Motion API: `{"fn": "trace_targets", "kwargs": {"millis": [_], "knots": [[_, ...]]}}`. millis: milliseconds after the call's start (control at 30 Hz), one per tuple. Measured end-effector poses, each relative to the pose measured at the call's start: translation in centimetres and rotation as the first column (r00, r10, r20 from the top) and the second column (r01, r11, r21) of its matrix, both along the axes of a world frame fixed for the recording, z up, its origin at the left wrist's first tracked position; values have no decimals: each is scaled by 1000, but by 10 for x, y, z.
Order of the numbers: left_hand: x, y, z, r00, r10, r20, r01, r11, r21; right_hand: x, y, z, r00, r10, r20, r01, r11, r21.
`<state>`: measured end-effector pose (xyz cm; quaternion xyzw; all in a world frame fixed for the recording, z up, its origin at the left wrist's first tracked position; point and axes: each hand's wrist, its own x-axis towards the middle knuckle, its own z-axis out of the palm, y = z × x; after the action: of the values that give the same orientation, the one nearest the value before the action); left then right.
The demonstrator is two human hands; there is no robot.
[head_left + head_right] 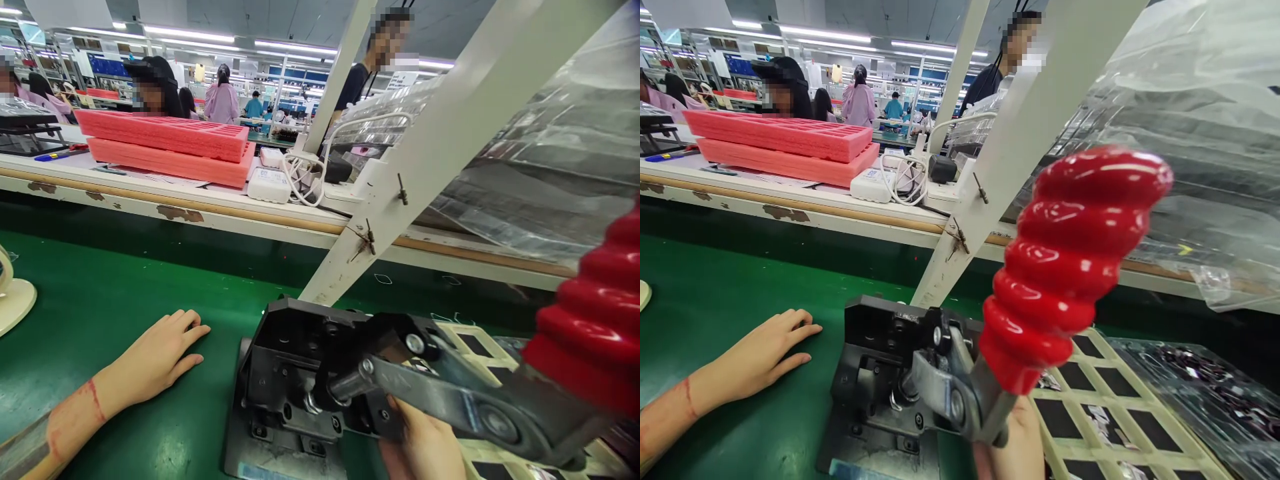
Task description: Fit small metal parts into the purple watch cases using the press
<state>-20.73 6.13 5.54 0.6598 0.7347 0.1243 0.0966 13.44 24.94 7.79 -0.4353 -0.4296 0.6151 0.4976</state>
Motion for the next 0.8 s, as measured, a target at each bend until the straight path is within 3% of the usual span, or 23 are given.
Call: {"fn": "trace_targets", "kwargs": {"millis": [233,400,800], "knots": [[-1,-1,-2,1000,-7,7,7,1000,6,-2,-3,-1,997,58,44,-58,998,11],[-3,-2,-7,1000,1,25,-1,1000,7,2,-1,-5,1000,1,7,-2,1000,12],[-4,-1,-10,999,13,29,-12,1000,-7,6,-3,-11,1000,17,-4,-16,996,86]]}}
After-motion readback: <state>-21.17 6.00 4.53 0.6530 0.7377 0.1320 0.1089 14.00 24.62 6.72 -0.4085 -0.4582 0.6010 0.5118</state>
